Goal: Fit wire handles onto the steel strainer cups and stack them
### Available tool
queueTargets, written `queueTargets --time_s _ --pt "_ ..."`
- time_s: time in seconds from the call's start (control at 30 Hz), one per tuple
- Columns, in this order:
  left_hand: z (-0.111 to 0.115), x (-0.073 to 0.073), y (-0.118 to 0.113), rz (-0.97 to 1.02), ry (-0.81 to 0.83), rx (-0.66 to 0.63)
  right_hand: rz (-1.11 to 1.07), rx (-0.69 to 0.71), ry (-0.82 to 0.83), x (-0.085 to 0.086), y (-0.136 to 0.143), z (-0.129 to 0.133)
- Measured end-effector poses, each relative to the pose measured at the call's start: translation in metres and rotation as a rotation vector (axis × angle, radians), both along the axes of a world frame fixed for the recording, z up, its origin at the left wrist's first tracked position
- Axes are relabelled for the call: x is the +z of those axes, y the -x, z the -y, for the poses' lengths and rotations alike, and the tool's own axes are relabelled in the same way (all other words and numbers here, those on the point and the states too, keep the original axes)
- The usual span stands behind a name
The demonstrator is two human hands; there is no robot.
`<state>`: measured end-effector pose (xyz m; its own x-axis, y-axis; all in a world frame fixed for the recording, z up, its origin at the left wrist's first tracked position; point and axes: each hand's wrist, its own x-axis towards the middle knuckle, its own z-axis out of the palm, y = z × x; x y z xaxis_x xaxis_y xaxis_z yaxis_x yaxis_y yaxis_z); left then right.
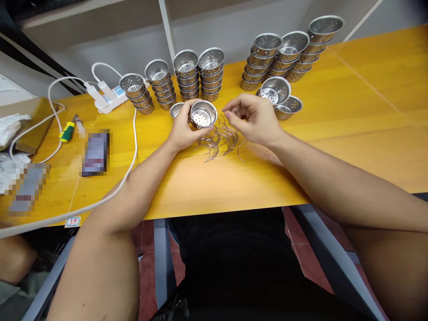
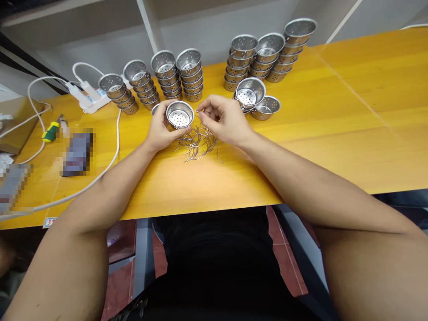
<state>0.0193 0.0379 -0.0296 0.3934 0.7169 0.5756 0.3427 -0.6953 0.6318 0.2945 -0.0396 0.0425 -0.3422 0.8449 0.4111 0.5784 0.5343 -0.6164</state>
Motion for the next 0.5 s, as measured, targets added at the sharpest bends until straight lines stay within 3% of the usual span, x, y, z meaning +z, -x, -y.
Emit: queueTargets --time_s 0.1,0.2,0.33,0.5 --pt "0.006 0.006 -0.002 -0.02 -0.051 0.012 -0.076 -0.035 0.012 -0.008 0.002 -0.007" --pt "0.009 0.008 -0.006 -0.005 -0.071 0.003 -0.243 0.019 -0.005 -0.016 0.007 -0.013" --pt "0.009 0.002 -0.011 0.037 -0.015 -0.053 -0.403 0.106 -0.044 -0.021 0.016 -0.014" --pt "0.003 -0.007 -0.011 0.028 -0.012 -0.151 -0.418 0.094 -0.045 -0.019 0.022 -0.009"
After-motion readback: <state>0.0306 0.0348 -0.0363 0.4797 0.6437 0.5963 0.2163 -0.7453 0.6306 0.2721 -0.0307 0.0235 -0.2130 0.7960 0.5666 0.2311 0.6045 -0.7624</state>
